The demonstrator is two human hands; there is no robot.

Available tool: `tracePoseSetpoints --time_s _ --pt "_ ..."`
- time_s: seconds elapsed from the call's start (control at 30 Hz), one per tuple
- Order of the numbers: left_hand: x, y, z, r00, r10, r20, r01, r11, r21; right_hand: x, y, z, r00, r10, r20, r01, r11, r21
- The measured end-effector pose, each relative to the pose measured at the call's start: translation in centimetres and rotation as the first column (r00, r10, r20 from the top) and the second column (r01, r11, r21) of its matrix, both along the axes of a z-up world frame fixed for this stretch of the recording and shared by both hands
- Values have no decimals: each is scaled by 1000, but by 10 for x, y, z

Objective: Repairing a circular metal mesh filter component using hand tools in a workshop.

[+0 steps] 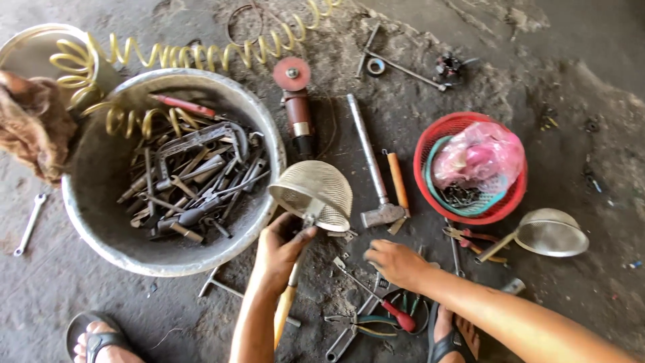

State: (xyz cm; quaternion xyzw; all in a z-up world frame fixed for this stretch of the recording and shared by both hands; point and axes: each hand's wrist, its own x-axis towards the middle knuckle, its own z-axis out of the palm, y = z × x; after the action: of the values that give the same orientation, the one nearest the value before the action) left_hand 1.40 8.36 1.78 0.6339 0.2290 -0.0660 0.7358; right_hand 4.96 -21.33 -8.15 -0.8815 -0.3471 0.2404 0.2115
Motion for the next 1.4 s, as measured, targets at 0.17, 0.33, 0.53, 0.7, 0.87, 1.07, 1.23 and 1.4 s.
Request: tracePoseSetpoints --time_s 0.17,0.33,0.53,0.7,0.87,1.07,1.23,1.4 --pt "-1 -2 3 998 -15 -57 16 1000 20 7 33 -28 975 222 -27 -224 967 -125" --pt "0 -2 32 958 -93 -272 107 994 35 -8 46 -74 997 12 -72 -14 1000 -24" --pt "-9 -7 28 981 -91 -174 81 995 -65 4 73 -23 970 -39 -239 -23 968 -249" --pt "-8 -13 28 999 -46 -21 45 997 -67 4 50 -47 982 182 -53 -189 956 -222" --pt "-6 -15 34 985 -87 -151 106 987 124 8 33 -6 946 316 72 -313 949 -46" --pt "-10 -24 21 1000 -19 -24 21 994 106 -3 31 77 955 -113 -274 49 972 -229" --pt "-7 -39 26 994 -17 -112 35 987 160 3 61 164 927 -331 176 206 841 500" --pt "-7 -56 38 990 -67 -122 79 993 93 13 67 181 889 -357 286 197 863 465"
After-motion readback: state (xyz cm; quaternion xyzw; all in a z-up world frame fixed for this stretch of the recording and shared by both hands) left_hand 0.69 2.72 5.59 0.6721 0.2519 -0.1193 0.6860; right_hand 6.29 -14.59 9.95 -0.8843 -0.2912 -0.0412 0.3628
